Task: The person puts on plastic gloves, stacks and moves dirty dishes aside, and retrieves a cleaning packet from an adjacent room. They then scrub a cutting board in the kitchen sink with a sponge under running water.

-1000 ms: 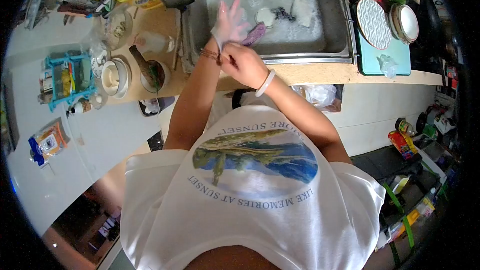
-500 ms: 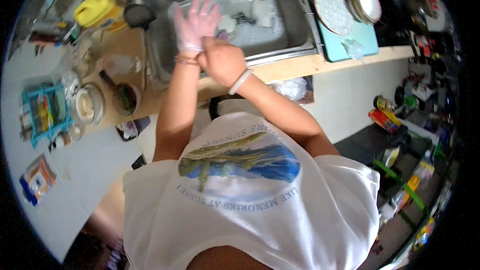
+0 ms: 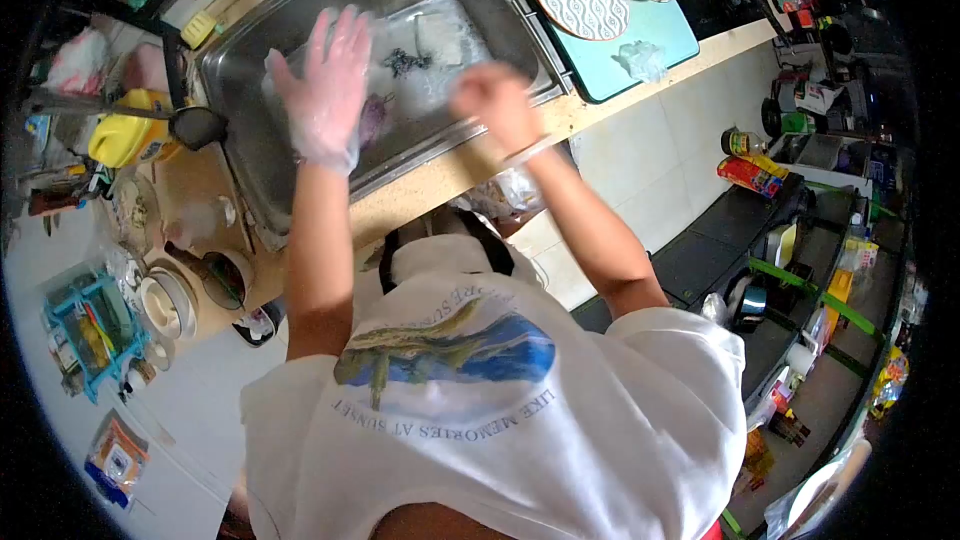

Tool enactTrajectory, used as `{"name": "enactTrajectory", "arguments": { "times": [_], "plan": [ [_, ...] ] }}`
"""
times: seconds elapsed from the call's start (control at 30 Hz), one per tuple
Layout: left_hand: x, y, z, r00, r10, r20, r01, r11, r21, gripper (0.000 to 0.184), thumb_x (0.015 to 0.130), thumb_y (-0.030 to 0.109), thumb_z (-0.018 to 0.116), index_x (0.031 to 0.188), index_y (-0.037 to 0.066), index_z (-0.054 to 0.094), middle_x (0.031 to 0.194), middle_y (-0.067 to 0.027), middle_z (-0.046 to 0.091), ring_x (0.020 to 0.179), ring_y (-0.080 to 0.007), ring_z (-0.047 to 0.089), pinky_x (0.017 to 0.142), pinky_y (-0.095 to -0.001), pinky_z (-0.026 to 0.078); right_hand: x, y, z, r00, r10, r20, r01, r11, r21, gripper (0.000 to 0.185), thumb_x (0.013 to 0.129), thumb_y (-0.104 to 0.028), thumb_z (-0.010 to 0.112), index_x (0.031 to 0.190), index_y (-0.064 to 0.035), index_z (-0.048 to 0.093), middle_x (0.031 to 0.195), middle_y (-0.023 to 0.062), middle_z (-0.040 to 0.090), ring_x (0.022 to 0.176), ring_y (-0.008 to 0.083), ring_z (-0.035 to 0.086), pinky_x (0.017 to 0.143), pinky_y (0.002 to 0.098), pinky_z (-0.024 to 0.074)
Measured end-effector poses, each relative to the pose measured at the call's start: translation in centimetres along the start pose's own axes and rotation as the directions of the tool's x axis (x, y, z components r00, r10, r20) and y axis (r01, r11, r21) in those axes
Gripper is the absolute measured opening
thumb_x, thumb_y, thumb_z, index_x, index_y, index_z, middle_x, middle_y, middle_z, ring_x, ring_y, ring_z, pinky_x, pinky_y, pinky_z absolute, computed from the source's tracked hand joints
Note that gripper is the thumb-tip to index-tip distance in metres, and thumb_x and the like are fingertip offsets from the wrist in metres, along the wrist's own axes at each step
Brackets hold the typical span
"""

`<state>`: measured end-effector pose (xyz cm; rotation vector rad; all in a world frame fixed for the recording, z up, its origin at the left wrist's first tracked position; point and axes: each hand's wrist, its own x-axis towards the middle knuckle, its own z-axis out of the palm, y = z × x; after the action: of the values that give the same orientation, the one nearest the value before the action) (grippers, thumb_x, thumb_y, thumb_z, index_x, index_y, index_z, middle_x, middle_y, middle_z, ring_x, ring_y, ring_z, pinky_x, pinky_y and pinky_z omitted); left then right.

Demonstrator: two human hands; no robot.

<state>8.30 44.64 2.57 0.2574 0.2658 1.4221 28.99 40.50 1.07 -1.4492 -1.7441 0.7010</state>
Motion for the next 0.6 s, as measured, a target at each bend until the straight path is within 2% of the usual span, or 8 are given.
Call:
{"name": "enactTrajectory", "arguments": {
  "times": [0.07, 0.1, 0.13, 0.2, 0.27, 0.33, 0.4, 0.6],
  "plan": [
    [-0.3, 0.8, 0.1, 0.999, -0.028, -0.027, 0.028, 1.0, -0.015, 0.06, 0.091, 0.043, 0.027, 0.134, 0.001, 0.025, 0.142, -0.0183, 0.016, 0.131, -0.0326, 0.012, 0.11, -0.0392, 0.007, 2.0, 6.6, -7.1, 0.867, 0.415, -0.276, -0.44, 0.898, -0.033, 0.035, 0.072, -0.024, 0.064, 0.096, 0.001, 0.058, 0.088, 0.0187, 0.061, 0.08, 0.0305, 0.059, 0.074, 0.038, 0.0457],
    [-0.4, 1.2, -0.6, 1.0, 0.003, 0.012, -0.01, 0.771, 0.637, 0.055, 0.092, 0.037, 0.028, 0.133, 0.001, 0.025, 0.142, -0.0174, 0.016, 0.132, -0.0323, 0.011, 0.11, -0.0389, 0.007, 2.2, 12.4, -9.5, 0.831, 0.184, -0.525, -0.449, 0.779, -0.437, 0.041, 0.071, -0.027, 0.065, 0.098, 0.0025, 0.056, 0.095, 0.0207, 0.058, 0.089, 0.0319, 0.056, 0.081, 0.0387, 0.0426],
    [-0.4, 1.6, -1.7, 0.998, -0.007, 0.064, -0.062, 0.17, 0.983, 0.05, 0.093, 0.032, 0.028, 0.133, 0.002, 0.026, 0.142, -0.0165, 0.016, 0.132, -0.0319, 0.011, 0.11, -0.0387, 0.007, 2.3, 15.9, -11.5, 0.713, 0.193, -0.674, -0.624, 0.615, -0.483, 0.047, 0.068, -0.03, 0.067, 0.1, 0.002, 0.056, 0.097, 0.0208, 0.058, 0.092, 0.0337, 0.055, 0.083, 0.04, 0.0416],
    [-0.3, 1.5, -4.2, 0.989, -0.068, 0.129, -0.145, -0.531, 0.835, 0.044, 0.092, 0.022, 0.032, 0.132, 0.002, 0.03, 0.142, -0.0152, 0.019, 0.131, -0.0293, 0.015, 0.109, -0.0372, 0.011, 2.6, 18.7, -13.7, 0.632, 0.308, -0.711, -0.733, 0.535, -0.42, 0.039, 0.07, -0.029, 0.065, 0.098, -0.0026, 0.059, 0.101, 0.0208, 0.057, 0.097, 0.0353, 0.053, 0.084, 0.0419, 0.0415],
    [-0.7, 0.9, -8.0, 0.978, -0.102, 0.184, -0.208, -0.575, 0.791, 0.042, 0.09, 0.013, 0.037, 0.13, 0.003, 0.034, 0.14, -0.0144, 0.023, 0.129, -0.0246, 0.023, 0.107, -0.0349, 0.017, 2.9, 24.6, -15.6, 0.711, 0.373, -0.597, -0.701, 0.452, -0.552, 0.03, 0.073, -0.026, 0.061, 0.093, -0.0029, 0.061, 0.097, 0.0205, 0.059, 0.094, 0.035, 0.054, 0.082, 0.0424, 0.0428],
    [-1.1, 0.1, -7.0, 0.998, 0.065, 0.012, 0.002, -0.204, 0.979, 0.038, 0.086, 0.012, 0.046, 0.124, 0.004, 0.042, 0.133, -0.011, 0.034, 0.119, -0.0197, 0.035, 0.099, -0.0306, 0.028, 3.0, 25.8, -16.3, 0.745, 0.388, -0.542, -0.653, 0.592, -0.473, 0.021, 0.078, -0.021, 0.055, 0.084, -0.0018, 0.063, 0.086, 0.0194, 0.061, 0.083, 0.0337, 0.059, 0.074, 0.0421, 0.0451],
    [-1.7, -2.7, -1.3, 0.859, 0.133, -0.494, 0.284, 0.678, 0.678, 0.033, 0.082, 0.019, 0.058, 0.113, 0.007, 0.054, 0.121, -0.005, 0.05, 0.102, -0.0144, 0.052, 0.084, -0.0244, 0.043, 3.9, 21.1, -16.0, 0.781, 0.309, -0.543, -0.507, 0.821, -0.262, 0.024, 0.08, -0.024, 0.057, 0.088, -0.0019, 0.064, 0.083, 0.0182, 0.063, 0.075, 0.0292, 0.06, 0.068, 0.0352, 0.0452],
    [-2.9, -4.8, 0.9, 0.869, 0.144, -0.474, 0.328, 0.549, 0.769, 0.038, 0.085, 0.026, 0.057, 0.115, 0.004, 0.053, 0.111, -0.0059, 0.056, 0.1, -0.0127, 0.052, 0.088, -0.023, 0.038, 4.1, 10.4, -7.5, 0.911, 0.402, -0.089, -0.267, 0.743, 0.614, 0.023, 0.087, -0.014, 0.052, 0.097, 0.0038, 0.061, 0.091, 0.0042, 0.062, 0.084, 0.0108, 0.055, 0.077, 0.0235, 0.0418]
  ]
}}
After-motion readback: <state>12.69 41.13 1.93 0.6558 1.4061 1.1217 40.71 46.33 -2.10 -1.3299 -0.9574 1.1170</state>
